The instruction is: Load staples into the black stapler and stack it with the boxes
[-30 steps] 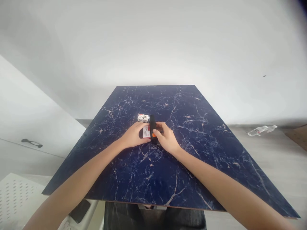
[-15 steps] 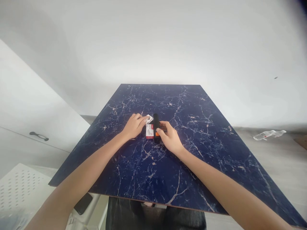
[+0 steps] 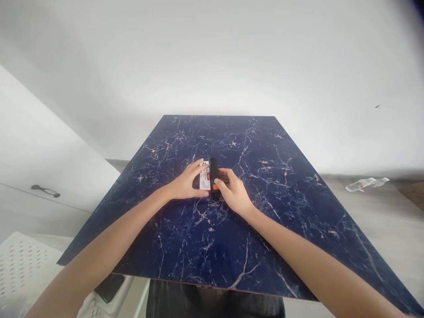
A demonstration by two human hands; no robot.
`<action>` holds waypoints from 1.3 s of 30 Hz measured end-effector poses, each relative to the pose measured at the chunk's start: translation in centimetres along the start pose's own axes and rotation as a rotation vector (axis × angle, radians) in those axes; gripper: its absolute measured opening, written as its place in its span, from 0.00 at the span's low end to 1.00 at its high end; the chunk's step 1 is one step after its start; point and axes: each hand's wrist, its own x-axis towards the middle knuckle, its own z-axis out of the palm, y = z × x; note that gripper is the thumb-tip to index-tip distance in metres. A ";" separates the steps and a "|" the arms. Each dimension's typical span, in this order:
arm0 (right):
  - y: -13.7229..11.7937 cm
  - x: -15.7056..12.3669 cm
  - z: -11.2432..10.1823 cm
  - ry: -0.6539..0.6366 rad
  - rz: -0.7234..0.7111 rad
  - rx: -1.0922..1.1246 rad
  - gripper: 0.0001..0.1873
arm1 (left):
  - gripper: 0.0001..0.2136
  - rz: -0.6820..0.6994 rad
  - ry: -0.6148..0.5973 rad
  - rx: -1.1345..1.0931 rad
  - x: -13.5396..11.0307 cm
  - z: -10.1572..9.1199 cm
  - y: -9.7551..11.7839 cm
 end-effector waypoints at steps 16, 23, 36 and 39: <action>-0.4 0.0 0.1 0.048 0.018 -0.027 0.22 | 0.61 0.046 0.039 0.073 1.6 1.1 0.0; 1.3 1.3 -1.8 0.202 0.016 -0.148 0.23 | 0.58 0.082 0.095 0.101 6.2 3.2 1.0; 7.5 5.3 -17.9 0.796 0.420 -0.397 0.26 | 0.52 0.170 0.155 0.066 25.3 14.7 11.0; 8.4 5.2 -19.7 0.850 0.425 -0.417 0.27 | 0.52 0.190 0.108 0.066 27.2 15.9 12.1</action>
